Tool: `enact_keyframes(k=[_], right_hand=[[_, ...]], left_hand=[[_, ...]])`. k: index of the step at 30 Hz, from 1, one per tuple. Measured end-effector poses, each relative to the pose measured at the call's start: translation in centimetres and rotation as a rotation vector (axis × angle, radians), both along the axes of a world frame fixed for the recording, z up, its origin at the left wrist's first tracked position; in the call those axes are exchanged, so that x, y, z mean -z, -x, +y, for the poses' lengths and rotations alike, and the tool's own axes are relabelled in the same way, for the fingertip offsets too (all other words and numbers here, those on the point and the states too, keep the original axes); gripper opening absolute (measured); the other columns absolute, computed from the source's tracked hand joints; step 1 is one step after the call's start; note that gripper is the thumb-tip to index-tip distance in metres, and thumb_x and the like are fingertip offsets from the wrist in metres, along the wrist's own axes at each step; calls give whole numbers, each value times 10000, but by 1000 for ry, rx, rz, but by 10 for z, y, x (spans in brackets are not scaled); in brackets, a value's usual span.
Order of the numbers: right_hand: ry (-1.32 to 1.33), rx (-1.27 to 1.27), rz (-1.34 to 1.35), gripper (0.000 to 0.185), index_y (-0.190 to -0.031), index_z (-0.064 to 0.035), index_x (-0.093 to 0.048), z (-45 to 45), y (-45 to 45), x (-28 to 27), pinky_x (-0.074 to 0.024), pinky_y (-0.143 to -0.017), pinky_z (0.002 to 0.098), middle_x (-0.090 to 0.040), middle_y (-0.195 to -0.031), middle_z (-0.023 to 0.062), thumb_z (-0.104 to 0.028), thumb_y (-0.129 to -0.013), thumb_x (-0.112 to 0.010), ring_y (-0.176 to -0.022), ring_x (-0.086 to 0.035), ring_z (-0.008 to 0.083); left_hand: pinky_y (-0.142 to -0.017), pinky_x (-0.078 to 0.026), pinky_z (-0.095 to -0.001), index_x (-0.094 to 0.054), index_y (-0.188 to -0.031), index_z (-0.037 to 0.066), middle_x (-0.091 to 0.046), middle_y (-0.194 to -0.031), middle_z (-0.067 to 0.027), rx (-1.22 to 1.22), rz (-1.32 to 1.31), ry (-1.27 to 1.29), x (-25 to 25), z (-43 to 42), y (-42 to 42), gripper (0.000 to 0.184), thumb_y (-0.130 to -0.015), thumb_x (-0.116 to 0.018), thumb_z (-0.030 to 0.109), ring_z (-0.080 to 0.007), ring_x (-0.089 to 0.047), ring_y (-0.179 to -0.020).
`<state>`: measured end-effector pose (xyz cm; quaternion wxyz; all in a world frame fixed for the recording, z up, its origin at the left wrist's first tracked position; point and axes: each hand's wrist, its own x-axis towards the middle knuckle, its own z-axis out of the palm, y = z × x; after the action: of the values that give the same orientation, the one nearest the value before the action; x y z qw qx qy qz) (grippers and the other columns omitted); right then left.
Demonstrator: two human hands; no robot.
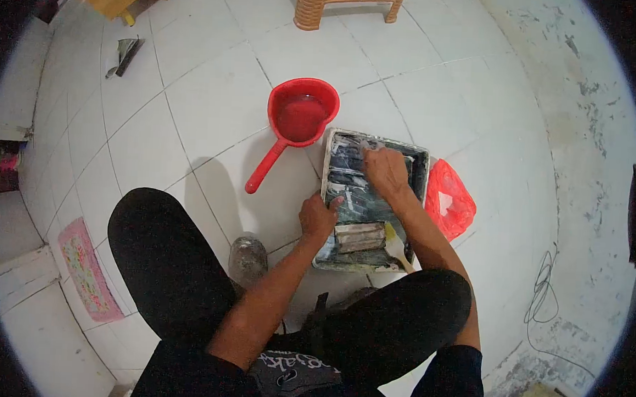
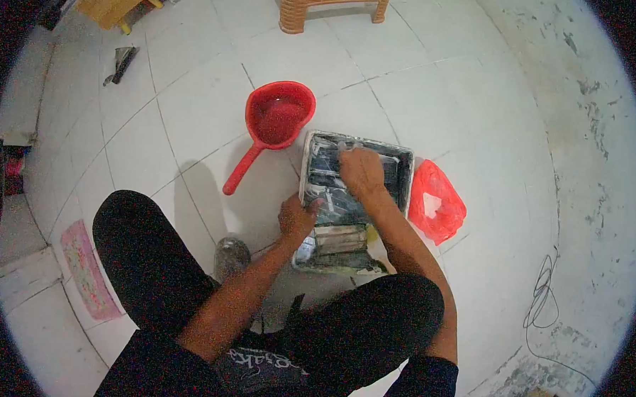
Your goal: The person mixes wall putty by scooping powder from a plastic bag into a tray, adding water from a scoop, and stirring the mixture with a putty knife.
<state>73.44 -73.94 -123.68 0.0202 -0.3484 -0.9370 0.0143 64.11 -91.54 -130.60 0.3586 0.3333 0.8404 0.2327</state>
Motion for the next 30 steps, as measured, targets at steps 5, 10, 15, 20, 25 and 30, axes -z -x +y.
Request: enact_keyframes(k=[5,10,15,20,25,30], right_hand=[[74,-58,-143,169,-792,-45,-724,1,24,-8,-568,-637,458,-695,-730,168,-148,-808,-591,-730,-717,330],[93,-79,-215,144,-778,-57,-719,0,17,-22,-570,-649,452,-698,-750,160,-148,-791,-608,-740,-715,323],[64,-7,-204,125,-777,-59,-703,-2,-15,-32,-567,-660,446,-698,-750,167,-142,-782,-610,-737,-714,319],[-76,-60,-27,148,-757,-52,-680,8,-15,-17,-541,-583,442,-661,-679,174,-153,-826,-597,-632,-682,328],[39,-9,-153,133,-742,-61,-715,-4,22,-17,-568,-669,430,-698,-757,162,-129,-782,-608,-775,-711,309],[-20,-53,-153,141,-728,-67,-724,-6,25,-14,-567,-661,423,-701,-756,152,-141,-779,-616,-778,-713,297]], left_hand=[[-783,-516,-555,-636,-1029,-14,-670,-888,-256,-2,5,-1,7,-3,-2,556,-866,-697,515,-442,-662,-911],[-776,-515,-556,-647,-1050,32,-679,-917,-233,-24,63,-58,2,-1,-3,497,-859,-715,487,-448,-659,-916],[-764,-511,-556,-642,-1002,-13,-668,-894,-253,-24,120,-118,15,-5,-6,565,-879,-667,538,-451,-655,-874],[-807,-495,-557,-637,-1009,-31,-659,-927,-260,-3,33,-61,9,-3,-3,640,-879,-634,595,-457,-634,-934],[-865,-479,-558,-642,-1036,-38,-653,-988,-270,-10,0,35,8,0,-3,675,-871,-630,616,-468,-608,-996],[-727,-534,-547,-635,-960,-36,-660,-837,-265,17,190,-88,20,-5,-7,702,-872,-594,659,-467,-666,-833]])
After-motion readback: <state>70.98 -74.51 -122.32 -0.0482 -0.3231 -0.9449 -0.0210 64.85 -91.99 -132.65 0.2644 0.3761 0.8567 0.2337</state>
